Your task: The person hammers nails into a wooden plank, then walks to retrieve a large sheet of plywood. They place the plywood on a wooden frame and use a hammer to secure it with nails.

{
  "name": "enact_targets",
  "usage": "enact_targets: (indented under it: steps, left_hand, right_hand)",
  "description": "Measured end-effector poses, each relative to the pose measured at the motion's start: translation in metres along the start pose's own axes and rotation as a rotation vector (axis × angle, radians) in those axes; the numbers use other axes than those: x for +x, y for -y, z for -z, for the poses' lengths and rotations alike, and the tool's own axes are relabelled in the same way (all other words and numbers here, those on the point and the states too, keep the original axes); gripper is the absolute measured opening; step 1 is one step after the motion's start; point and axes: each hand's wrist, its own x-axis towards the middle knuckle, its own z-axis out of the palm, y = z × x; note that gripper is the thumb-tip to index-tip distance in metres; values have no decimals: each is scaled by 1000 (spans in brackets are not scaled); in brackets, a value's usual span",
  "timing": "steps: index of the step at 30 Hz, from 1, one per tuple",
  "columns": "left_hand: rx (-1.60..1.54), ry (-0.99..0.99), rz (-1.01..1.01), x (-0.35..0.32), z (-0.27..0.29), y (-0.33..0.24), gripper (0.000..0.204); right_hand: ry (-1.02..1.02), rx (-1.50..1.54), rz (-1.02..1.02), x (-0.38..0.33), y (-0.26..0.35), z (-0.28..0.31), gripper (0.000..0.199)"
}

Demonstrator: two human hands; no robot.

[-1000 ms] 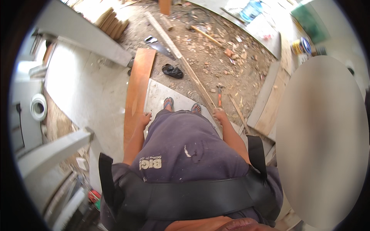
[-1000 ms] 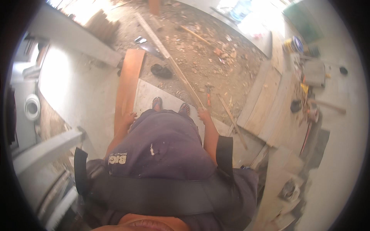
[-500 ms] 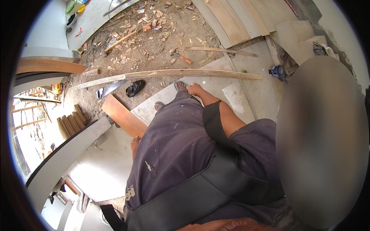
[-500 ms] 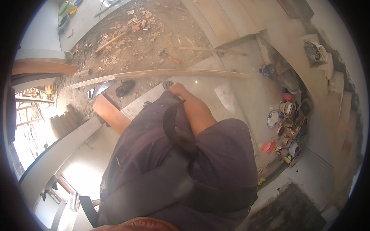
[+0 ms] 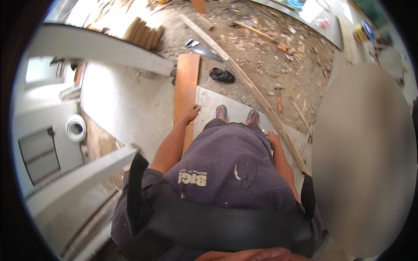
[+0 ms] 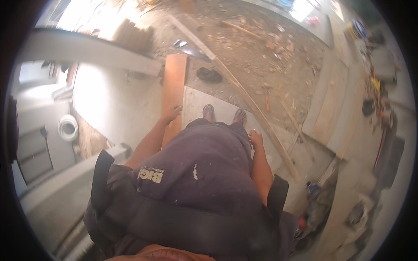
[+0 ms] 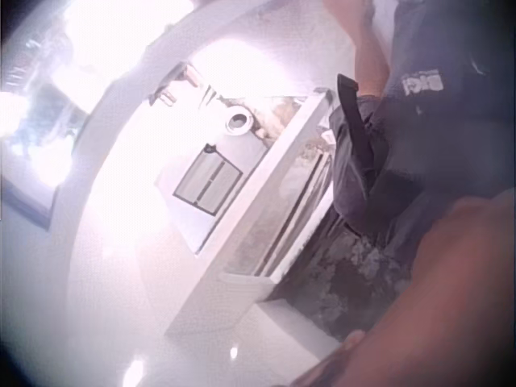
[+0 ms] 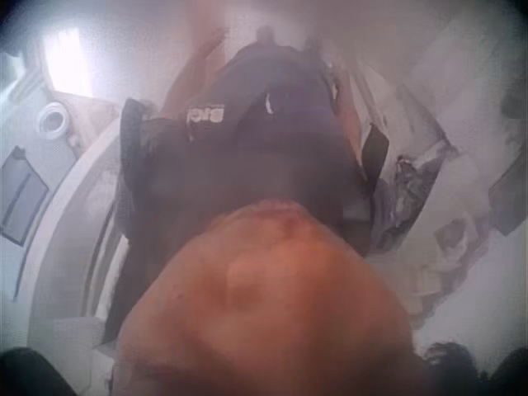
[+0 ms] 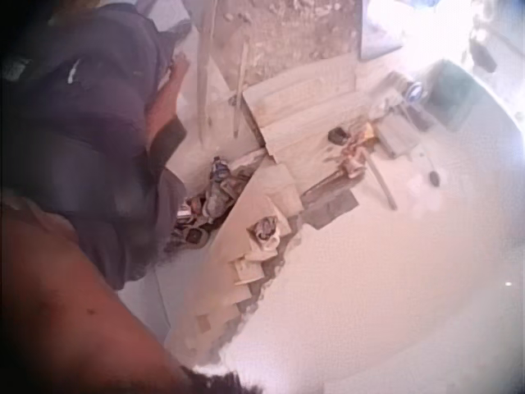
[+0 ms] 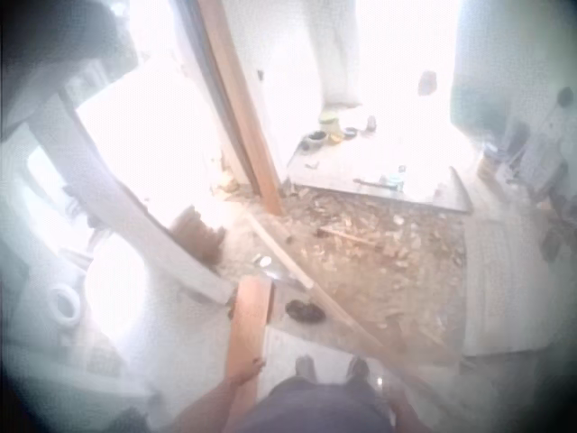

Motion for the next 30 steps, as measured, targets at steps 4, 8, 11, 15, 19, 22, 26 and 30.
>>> enact_targets:
  steps: [4,8,11,15,19,22,26,30]
  left_hand:
    - [-136,-147,125,-22,-4,57,39]
    - [-281,-250,219,-61,-40,108,38]
    - [-389,-277,306,-92,-61,132,35]
    - [-525,-245,427,-86,-103,201,33]
    - [-501,-253,470,-46,-85,209,33]
    - [-409,-271,350,0,-41,186,32]
    - [-450,-301,243,62,18,168,30]
    - [-402,-271,243,113,18,171,29]
  right_hand:
    - [117,-150,-54,8,32,-1,38]
    - [184,-366,-95,34,61,18,34]
    - [203,-526,-79,67,106,21,31]
    - [352,-1533,745,131,180,-9,29]
    - [274,-944,308,148,251,-127,33]
    - [336,-849,308,166,298,-222,38]
    - [406,-928,533,188,324,-369,41]
    - [501,-876,446,233,319,-494,44]
